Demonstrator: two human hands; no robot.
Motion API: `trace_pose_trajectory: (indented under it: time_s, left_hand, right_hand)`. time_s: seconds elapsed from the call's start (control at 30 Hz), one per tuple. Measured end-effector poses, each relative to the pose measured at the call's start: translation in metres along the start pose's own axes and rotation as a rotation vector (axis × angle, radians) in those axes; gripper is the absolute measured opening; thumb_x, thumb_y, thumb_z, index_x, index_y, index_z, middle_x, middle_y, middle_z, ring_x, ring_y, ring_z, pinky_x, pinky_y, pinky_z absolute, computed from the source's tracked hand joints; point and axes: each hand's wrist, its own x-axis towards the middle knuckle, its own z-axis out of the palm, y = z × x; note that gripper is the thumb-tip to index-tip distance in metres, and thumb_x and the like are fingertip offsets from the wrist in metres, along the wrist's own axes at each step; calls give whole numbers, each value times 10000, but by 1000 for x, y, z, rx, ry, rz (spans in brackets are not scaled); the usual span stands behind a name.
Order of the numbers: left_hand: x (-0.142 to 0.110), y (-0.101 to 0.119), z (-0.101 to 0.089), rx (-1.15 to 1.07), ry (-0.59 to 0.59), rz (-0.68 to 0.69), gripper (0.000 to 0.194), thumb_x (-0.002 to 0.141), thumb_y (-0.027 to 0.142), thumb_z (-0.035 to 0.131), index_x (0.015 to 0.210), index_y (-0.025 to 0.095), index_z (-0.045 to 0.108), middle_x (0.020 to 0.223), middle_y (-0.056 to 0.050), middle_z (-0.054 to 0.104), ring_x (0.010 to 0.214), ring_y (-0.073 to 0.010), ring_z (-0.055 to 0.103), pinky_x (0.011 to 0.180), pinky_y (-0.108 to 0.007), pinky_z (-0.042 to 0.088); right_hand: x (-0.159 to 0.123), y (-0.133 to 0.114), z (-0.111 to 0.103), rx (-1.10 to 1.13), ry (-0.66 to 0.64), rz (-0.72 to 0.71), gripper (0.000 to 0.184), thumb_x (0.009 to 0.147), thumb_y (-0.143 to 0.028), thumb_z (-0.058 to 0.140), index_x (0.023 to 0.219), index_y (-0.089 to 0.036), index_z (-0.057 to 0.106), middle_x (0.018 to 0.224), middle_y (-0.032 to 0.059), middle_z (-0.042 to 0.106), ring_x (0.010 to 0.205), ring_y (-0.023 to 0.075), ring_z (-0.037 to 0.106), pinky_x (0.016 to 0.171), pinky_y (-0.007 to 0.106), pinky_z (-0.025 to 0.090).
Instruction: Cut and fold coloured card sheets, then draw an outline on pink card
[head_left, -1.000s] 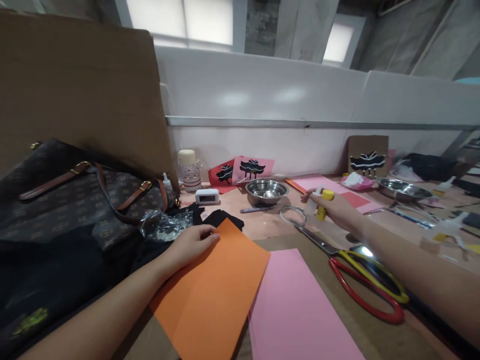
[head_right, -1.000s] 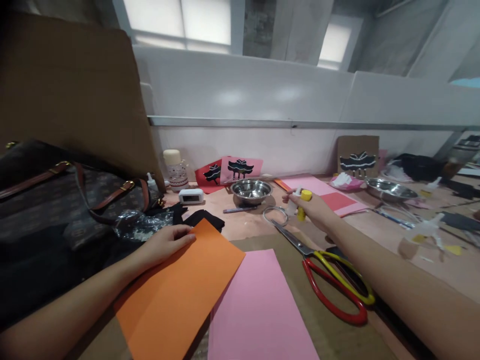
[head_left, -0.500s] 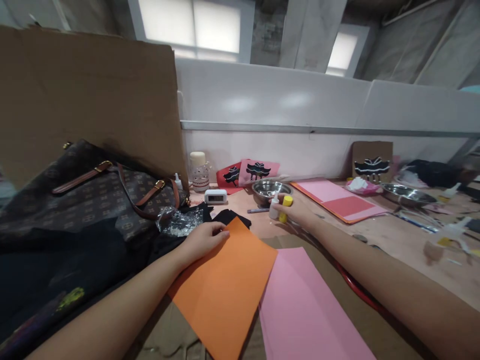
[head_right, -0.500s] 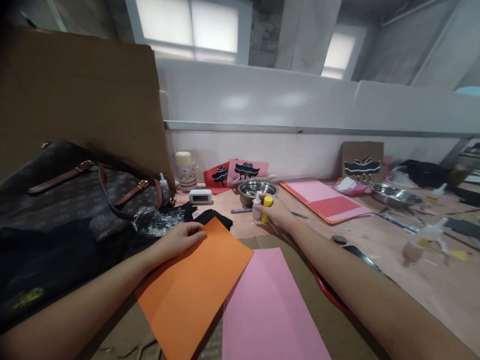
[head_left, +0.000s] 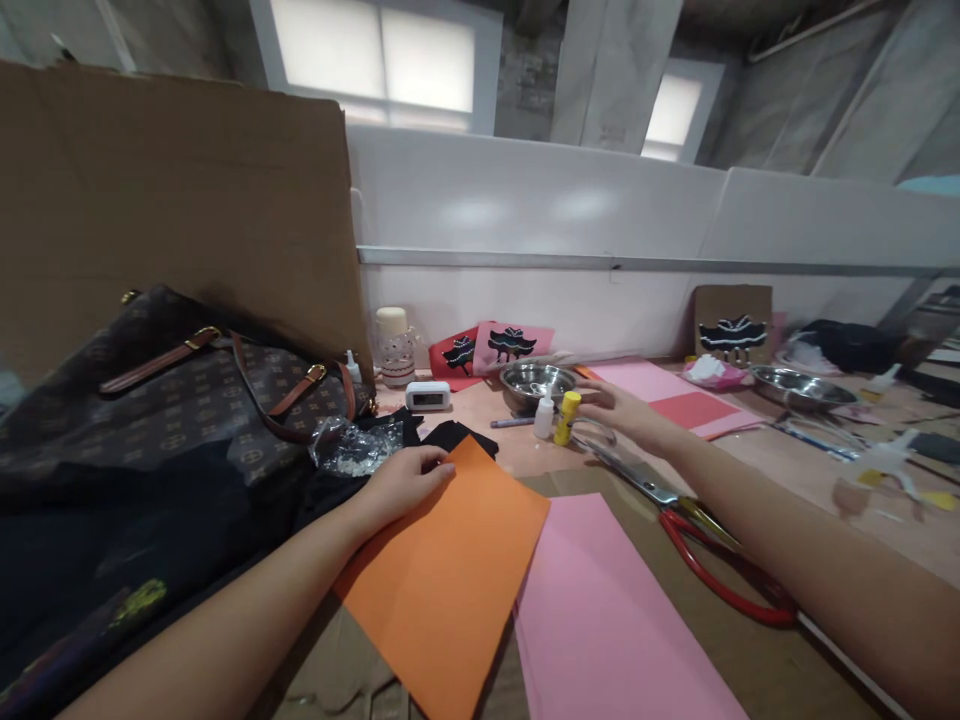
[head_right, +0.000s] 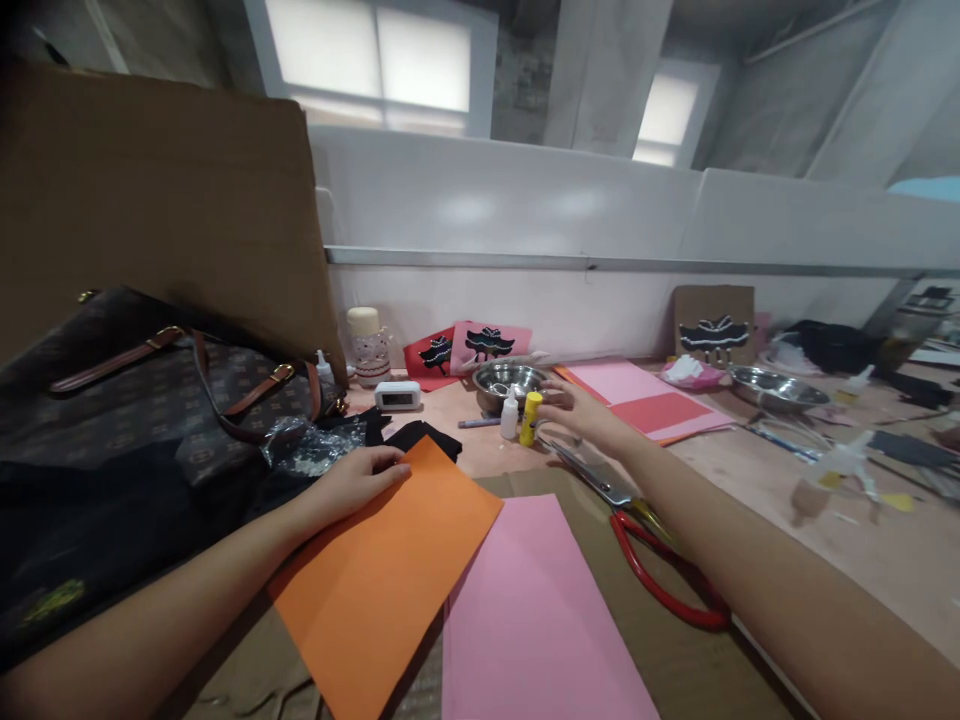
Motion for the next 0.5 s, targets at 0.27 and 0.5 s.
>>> trace_pose_trajectory:
  time_s: [0.27,0.5]
  left_hand:
    - [1,-1,2,-19,-18,-12,318,864,461,494,835,189,657,832,-20,696,819,-237,644,691,-282,423]
    - [0,2,3,-30,-12,-41,326,857,472,502,842,186,658,806,-18,684,786,-229,634,656,-272,433]
  right_hand:
    - [39,81,-86,-545,152,406,541,917,-420,628,1370,-149,507,1434,164,482,1290,319,485,1069,560,377]
    - [54,117,-72,-742,-1,594,374,944,-424,594,1205,-156,605,1236,107,608,1076,241,611,922,461,508]
